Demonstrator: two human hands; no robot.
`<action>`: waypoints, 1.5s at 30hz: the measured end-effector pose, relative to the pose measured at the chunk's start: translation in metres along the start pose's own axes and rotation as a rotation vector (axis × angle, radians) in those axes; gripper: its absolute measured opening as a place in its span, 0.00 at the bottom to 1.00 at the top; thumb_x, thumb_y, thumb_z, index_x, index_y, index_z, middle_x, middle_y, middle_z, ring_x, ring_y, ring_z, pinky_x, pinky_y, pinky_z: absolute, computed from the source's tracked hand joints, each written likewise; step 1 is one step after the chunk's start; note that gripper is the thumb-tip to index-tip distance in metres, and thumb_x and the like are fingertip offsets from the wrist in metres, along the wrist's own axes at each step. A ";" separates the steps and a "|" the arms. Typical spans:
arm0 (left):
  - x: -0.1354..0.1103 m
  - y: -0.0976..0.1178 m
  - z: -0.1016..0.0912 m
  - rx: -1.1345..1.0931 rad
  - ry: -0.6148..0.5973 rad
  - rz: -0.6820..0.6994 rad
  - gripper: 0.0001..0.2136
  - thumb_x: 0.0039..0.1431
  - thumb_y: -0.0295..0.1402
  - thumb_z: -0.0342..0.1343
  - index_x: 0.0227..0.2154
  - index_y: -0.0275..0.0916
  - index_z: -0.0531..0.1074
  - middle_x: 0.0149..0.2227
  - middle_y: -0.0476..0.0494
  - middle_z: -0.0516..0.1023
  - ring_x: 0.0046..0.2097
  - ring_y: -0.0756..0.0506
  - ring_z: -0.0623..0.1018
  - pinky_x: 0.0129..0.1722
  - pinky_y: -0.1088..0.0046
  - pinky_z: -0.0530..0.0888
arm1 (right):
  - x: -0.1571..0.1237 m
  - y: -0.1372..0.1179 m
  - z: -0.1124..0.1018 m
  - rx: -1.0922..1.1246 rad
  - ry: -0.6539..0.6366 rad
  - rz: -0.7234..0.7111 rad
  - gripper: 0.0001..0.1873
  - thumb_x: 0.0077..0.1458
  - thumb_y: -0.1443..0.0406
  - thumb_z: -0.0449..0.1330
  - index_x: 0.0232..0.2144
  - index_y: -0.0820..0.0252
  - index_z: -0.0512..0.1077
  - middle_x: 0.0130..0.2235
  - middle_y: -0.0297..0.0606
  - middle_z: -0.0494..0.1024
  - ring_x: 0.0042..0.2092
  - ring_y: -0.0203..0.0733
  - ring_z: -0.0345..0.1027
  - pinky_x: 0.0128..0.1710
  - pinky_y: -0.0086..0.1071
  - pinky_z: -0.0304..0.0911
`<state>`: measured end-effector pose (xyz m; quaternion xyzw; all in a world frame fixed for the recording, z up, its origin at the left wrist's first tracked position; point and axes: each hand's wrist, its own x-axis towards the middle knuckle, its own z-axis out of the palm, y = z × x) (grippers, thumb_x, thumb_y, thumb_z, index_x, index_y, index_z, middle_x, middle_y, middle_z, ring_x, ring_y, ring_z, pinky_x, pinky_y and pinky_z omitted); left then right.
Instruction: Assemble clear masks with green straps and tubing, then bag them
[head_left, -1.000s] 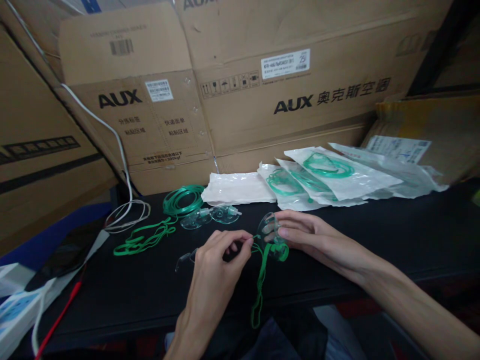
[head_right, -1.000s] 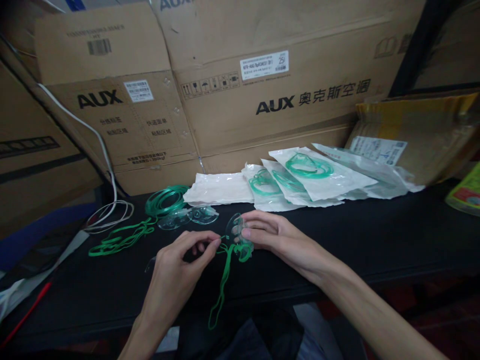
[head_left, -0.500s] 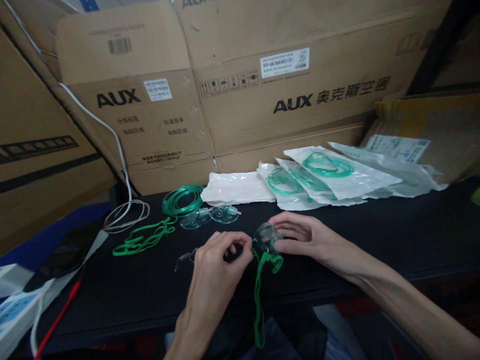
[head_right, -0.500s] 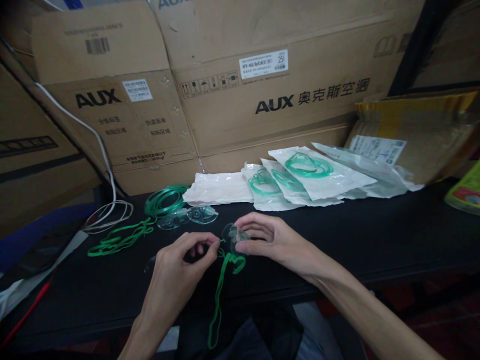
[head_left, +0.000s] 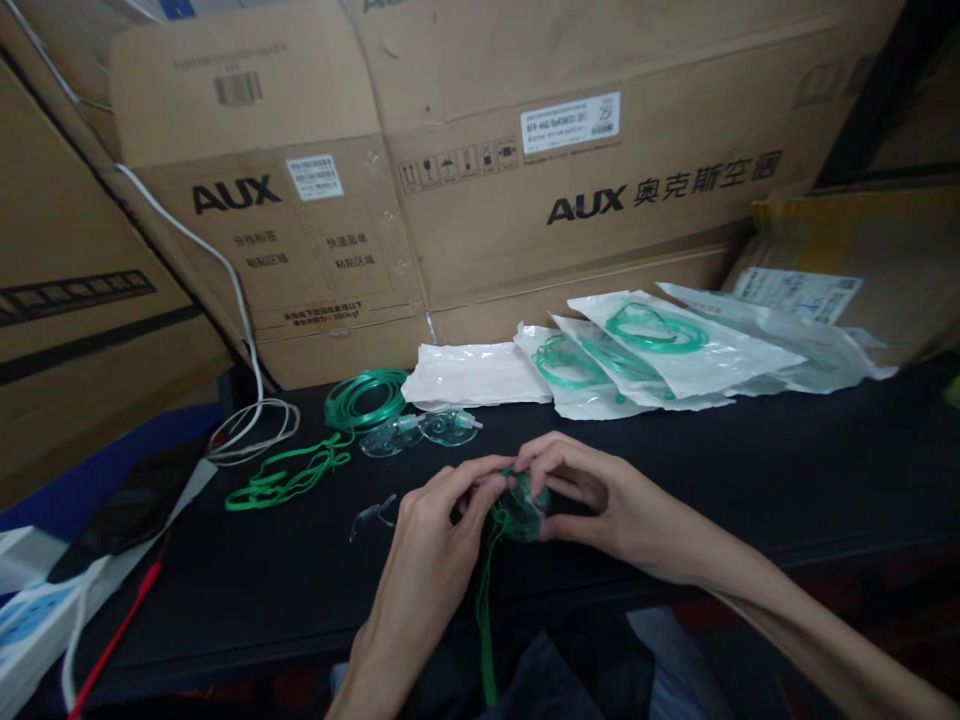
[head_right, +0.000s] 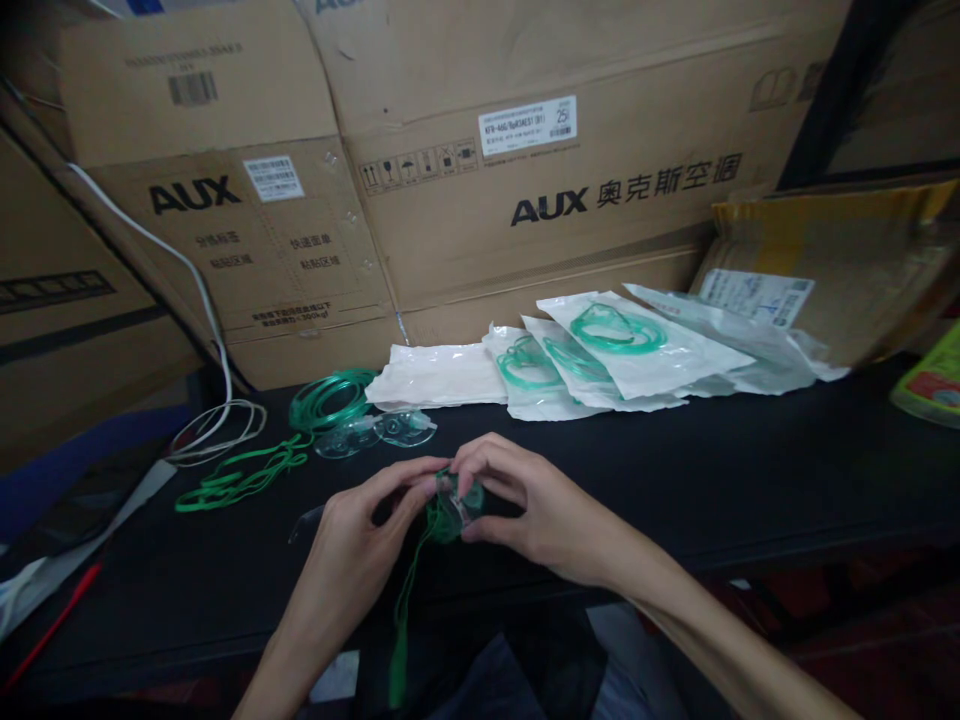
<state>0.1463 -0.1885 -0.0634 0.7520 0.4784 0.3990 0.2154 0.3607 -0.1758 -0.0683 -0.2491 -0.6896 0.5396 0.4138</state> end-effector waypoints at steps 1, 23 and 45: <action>0.000 0.001 0.000 -0.002 0.001 0.006 0.11 0.68 0.32 0.55 0.48 0.51 0.80 0.44 0.54 0.85 0.42 0.48 0.81 0.43 0.75 0.74 | -0.001 -0.001 0.001 -0.096 -0.010 -0.029 0.11 0.55 0.74 0.67 0.36 0.56 0.73 0.52 0.36 0.69 0.59 0.39 0.67 0.61 0.34 0.62; -0.003 0.009 0.001 0.058 -0.037 0.140 0.12 0.59 0.28 0.62 0.45 0.45 0.77 0.39 0.51 0.81 0.36 0.48 0.75 0.39 0.74 0.72 | 0.002 -0.002 0.012 -0.521 0.208 -0.116 0.07 0.65 0.67 0.61 0.32 0.57 0.74 0.35 0.37 0.76 0.38 0.40 0.71 0.39 0.31 0.64; -0.002 0.009 0.001 0.225 0.061 0.093 0.07 0.58 0.27 0.58 0.39 0.43 0.74 0.35 0.50 0.77 0.34 0.45 0.72 0.40 0.66 0.67 | -0.009 -0.033 -0.038 -0.999 0.283 -0.325 0.07 0.66 0.70 0.54 0.35 0.55 0.67 0.35 0.37 0.73 0.37 0.42 0.69 0.39 0.34 0.63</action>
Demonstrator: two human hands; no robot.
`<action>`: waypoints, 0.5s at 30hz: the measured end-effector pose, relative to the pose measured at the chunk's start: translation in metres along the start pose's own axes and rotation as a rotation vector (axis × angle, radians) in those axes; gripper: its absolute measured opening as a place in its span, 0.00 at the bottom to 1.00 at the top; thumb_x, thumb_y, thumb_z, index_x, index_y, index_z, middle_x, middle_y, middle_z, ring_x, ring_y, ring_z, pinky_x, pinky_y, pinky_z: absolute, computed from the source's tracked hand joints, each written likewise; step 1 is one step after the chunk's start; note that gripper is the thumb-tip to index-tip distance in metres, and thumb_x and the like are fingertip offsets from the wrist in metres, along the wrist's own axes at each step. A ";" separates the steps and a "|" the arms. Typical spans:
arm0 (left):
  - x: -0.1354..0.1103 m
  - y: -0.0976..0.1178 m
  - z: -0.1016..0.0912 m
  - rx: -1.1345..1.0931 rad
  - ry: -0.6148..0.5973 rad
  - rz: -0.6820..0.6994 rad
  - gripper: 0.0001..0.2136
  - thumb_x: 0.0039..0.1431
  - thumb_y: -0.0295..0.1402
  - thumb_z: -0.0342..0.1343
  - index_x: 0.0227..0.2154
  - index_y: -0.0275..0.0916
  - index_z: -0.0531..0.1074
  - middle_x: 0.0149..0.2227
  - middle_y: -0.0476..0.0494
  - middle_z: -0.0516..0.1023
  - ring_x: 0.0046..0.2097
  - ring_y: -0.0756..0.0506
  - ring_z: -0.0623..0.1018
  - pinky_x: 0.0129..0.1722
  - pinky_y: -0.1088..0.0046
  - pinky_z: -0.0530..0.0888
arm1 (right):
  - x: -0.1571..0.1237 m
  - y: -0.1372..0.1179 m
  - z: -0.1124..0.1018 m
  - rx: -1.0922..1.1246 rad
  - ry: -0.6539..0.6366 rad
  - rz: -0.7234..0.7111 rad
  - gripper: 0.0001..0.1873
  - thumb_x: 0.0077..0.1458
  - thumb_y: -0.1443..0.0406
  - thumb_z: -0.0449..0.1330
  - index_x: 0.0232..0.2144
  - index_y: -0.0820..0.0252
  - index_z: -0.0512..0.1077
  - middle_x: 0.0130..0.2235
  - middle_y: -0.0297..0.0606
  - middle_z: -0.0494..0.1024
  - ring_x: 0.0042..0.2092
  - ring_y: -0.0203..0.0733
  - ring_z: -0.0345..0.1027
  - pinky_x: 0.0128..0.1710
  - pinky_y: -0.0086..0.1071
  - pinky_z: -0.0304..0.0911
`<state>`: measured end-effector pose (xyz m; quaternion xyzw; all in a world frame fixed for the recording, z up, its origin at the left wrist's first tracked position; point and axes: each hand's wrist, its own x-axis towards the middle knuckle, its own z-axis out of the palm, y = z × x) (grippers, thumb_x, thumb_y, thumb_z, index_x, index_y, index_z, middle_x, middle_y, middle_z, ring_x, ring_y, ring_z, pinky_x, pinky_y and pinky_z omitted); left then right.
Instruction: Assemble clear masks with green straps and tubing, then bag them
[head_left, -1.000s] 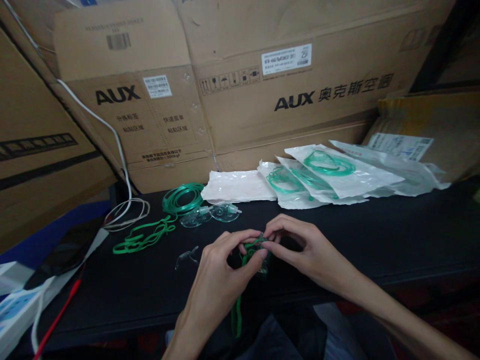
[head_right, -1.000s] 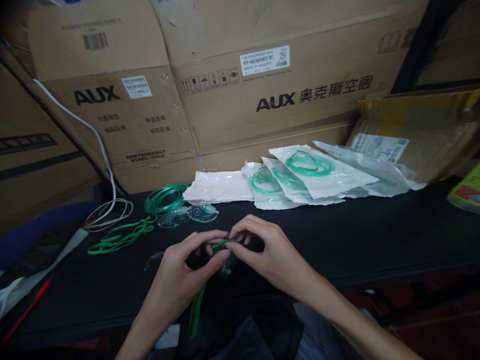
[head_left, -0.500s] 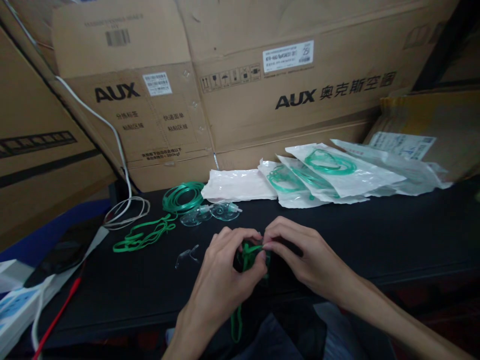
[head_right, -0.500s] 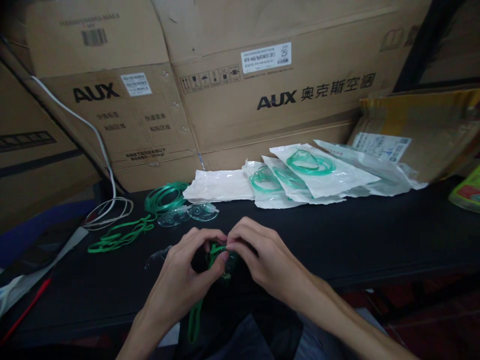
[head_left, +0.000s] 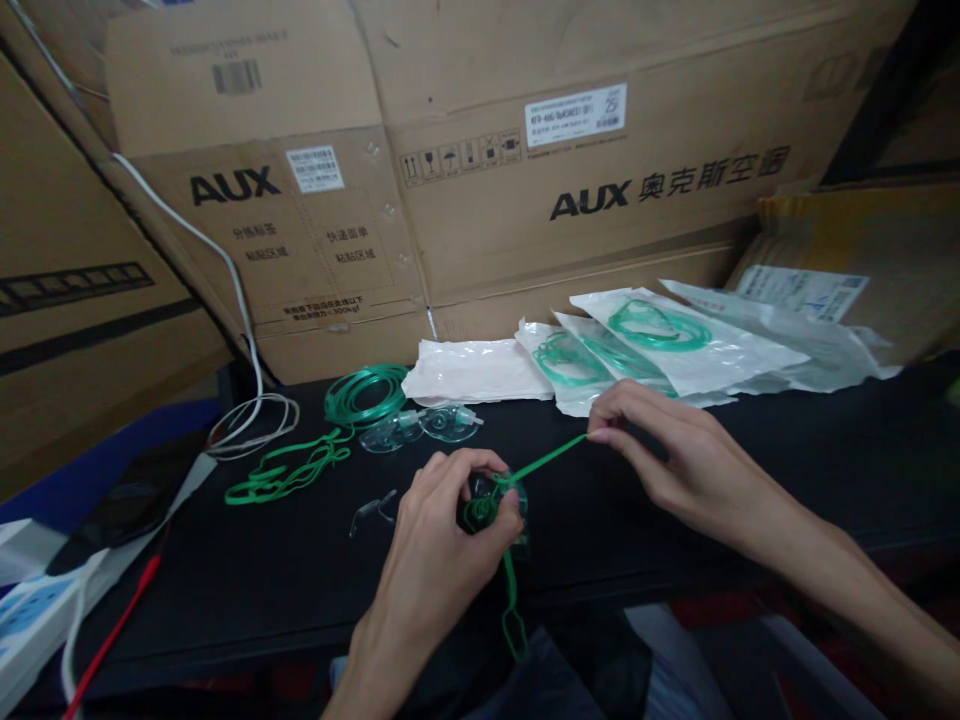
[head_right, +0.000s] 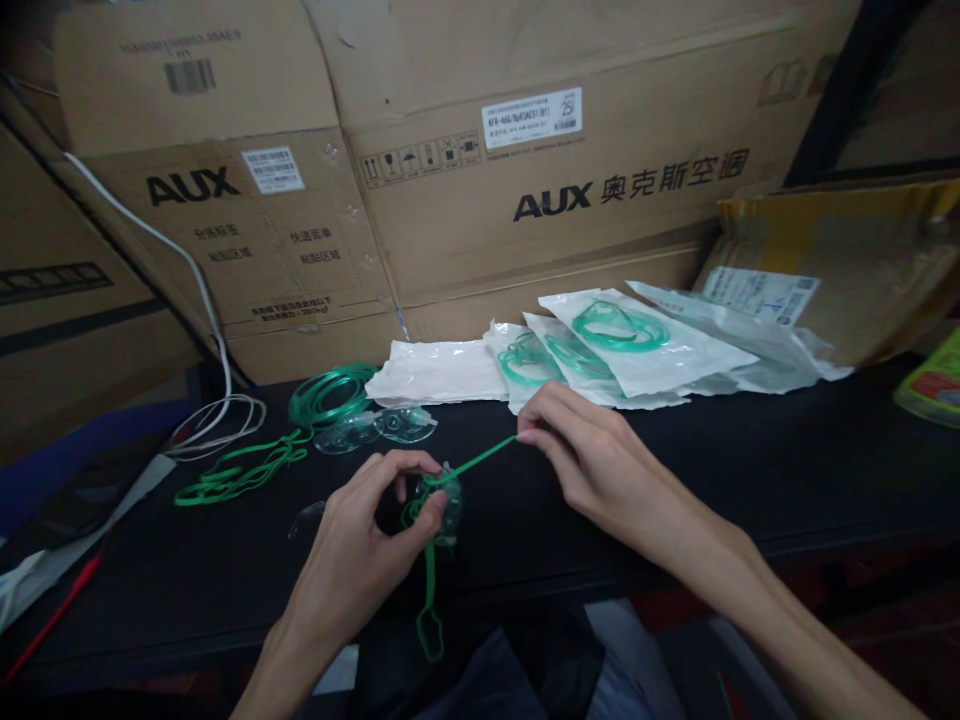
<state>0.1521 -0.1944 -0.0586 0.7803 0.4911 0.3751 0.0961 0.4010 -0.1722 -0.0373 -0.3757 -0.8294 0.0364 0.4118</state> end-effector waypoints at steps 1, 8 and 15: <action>0.000 0.000 0.000 -0.003 0.004 -0.006 0.07 0.58 0.27 0.58 0.39 0.42 0.74 0.35 0.50 0.77 0.34 0.45 0.72 0.39 0.67 0.67 | 0.000 0.002 -0.003 -0.025 0.011 0.001 0.07 0.66 0.70 0.54 0.35 0.55 0.67 0.35 0.38 0.73 0.37 0.43 0.69 0.39 0.35 0.62; 0.000 0.000 0.001 -0.030 0.018 -0.006 0.08 0.56 0.27 0.59 0.39 0.42 0.74 0.35 0.49 0.77 0.34 0.46 0.72 0.37 0.70 0.69 | 0.000 -0.002 -0.007 -0.032 0.052 0.036 0.07 0.66 0.69 0.55 0.34 0.54 0.67 0.34 0.38 0.73 0.37 0.44 0.69 0.38 0.36 0.63; -0.001 -0.002 0.000 -0.203 0.009 0.008 0.07 0.58 0.24 0.58 0.37 0.43 0.75 0.30 0.53 0.74 0.31 0.50 0.71 0.33 0.76 0.67 | 0.000 -0.047 0.016 0.422 -0.152 -0.006 0.09 0.67 0.69 0.57 0.44 0.53 0.76 0.43 0.39 0.79 0.46 0.41 0.74 0.46 0.31 0.70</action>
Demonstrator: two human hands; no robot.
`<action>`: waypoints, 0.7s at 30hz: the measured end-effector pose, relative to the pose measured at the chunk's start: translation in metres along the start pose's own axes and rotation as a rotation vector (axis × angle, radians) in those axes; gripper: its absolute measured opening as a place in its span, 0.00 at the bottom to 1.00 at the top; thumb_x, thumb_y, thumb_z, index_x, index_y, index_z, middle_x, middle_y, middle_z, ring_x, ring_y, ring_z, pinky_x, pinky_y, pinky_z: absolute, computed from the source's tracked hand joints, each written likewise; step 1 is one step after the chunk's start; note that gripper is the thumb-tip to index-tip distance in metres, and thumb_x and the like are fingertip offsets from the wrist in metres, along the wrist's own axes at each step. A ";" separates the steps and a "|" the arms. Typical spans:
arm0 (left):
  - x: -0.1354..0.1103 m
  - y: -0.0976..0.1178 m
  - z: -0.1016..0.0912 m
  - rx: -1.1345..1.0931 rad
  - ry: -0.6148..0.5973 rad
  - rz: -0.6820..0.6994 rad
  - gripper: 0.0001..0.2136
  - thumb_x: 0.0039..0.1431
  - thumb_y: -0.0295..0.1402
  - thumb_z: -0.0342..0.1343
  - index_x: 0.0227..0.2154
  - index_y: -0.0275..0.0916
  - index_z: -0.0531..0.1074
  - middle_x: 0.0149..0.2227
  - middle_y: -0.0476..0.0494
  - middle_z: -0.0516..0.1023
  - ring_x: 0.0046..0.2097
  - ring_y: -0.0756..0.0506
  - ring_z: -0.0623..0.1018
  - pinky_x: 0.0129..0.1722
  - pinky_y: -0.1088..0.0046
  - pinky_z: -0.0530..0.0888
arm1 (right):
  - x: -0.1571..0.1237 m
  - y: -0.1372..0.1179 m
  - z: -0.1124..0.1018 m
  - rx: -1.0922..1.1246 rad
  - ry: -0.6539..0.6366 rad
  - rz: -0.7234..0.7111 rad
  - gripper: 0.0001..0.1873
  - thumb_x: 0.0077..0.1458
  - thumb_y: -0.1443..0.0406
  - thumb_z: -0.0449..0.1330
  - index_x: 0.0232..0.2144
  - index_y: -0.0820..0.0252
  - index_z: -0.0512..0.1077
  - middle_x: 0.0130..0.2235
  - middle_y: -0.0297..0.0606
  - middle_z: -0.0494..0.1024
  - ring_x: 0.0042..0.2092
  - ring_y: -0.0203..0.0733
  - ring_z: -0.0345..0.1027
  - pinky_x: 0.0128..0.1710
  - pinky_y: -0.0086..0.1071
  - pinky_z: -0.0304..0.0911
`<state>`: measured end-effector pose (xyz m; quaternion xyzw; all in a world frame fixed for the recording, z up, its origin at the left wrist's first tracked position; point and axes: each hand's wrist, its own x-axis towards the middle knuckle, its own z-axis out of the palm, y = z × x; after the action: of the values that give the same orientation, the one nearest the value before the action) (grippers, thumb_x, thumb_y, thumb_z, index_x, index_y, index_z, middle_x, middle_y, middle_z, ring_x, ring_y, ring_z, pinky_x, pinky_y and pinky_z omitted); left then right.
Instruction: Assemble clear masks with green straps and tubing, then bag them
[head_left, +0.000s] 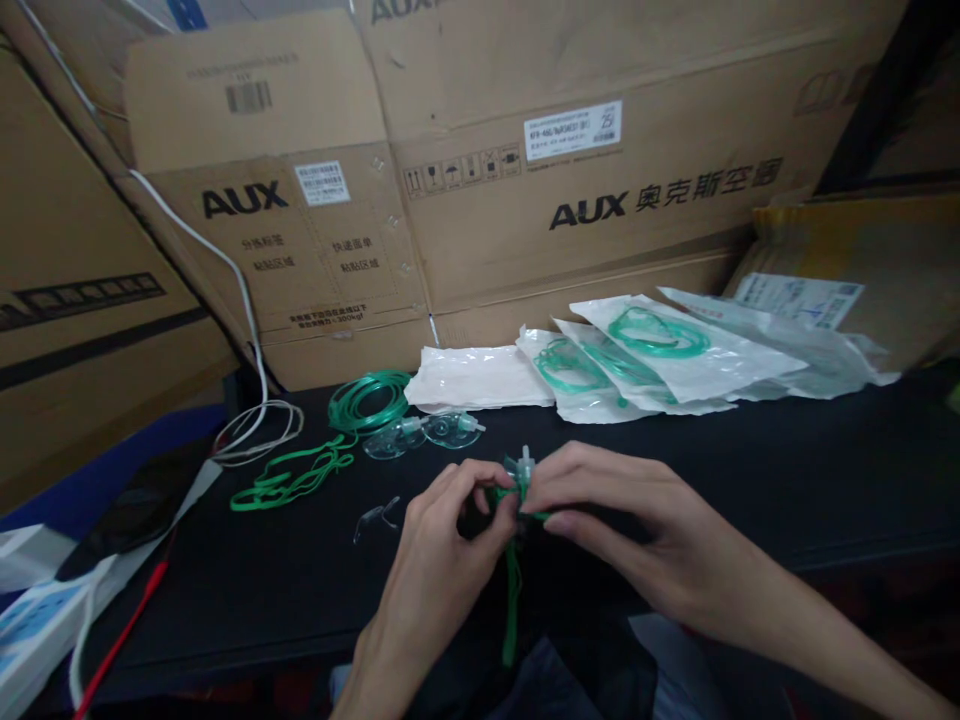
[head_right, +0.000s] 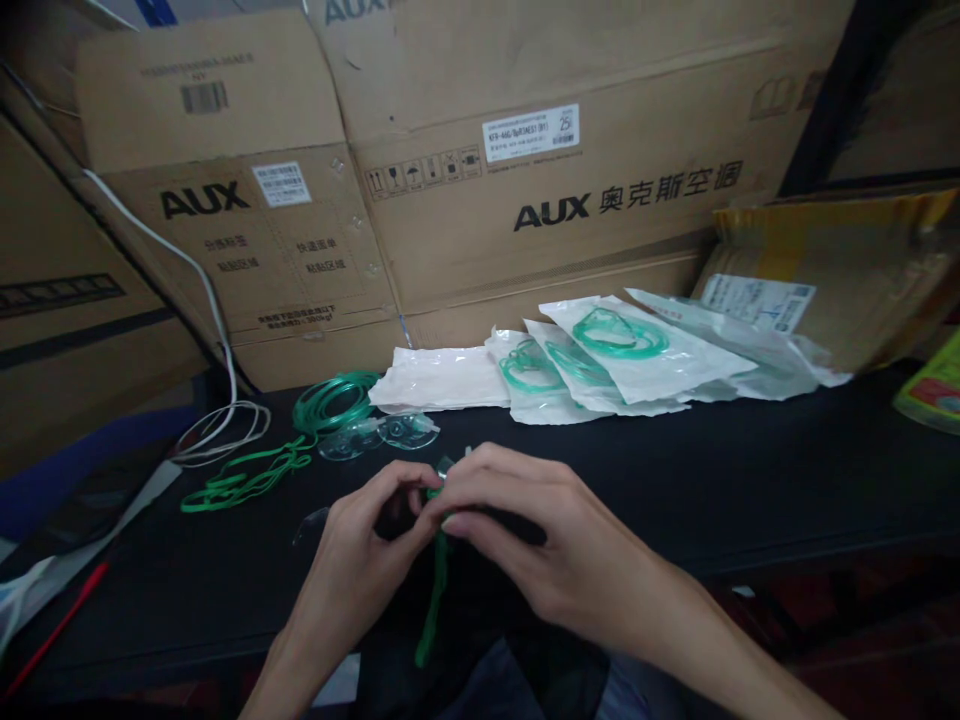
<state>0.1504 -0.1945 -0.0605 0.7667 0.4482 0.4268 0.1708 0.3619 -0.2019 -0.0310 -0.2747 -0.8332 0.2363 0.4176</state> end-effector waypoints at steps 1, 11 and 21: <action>0.000 0.000 -0.001 -0.049 0.000 -0.041 0.05 0.59 0.26 0.58 0.37 0.43 0.75 0.30 0.53 0.74 0.31 0.50 0.71 0.33 0.76 0.67 | -0.001 0.000 0.000 0.006 -0.017 -0.009 0.13 0.67 0.70 0.56 0.49 0.51 0.76 0.47 0.39 0.80 0.50 0.41 0.74 0.50 0.31 0.70; 0.005 0.005 -0.001 -0.907 -0.101 -0.482 0.12 0.64 0.42 0.59 0.41 0.39 0.69 0.28 0.52 0.73 0.28 0.52 0.70 0.29 0.79 0.65 | -0.003 0.022 0.019 -0.065 -0.102 0.068 0.35 0.60 0.68 0.65 0.65 0.33 0.64 0.73 0.35 0.56 0.70 0.49 0.57 0.66 0.44 0.59; 0.013 -0.005 0.010 -0.777 0.001 -0.292 0.14 0.58 0.44 0.65 0.33 0.39 0.69 0.31 0.47 0.79 0.35 0.48 0.78 0.37 0.76 0.73 | -0.002 0.029 0.032 0.597 0.206 0.546 0.46 0.56 0.45 0.64 0.69 0.59 0.60 0.61 0.53 0.73 0.56 0.57 0.74 0.60 0.54 0.66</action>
<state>0.1583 -0.1791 -0.0629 0.5732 0.3579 0.5359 0.5062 0.3436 -0.1868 -0.0676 -0.3747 -0.5784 0.5408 0.4823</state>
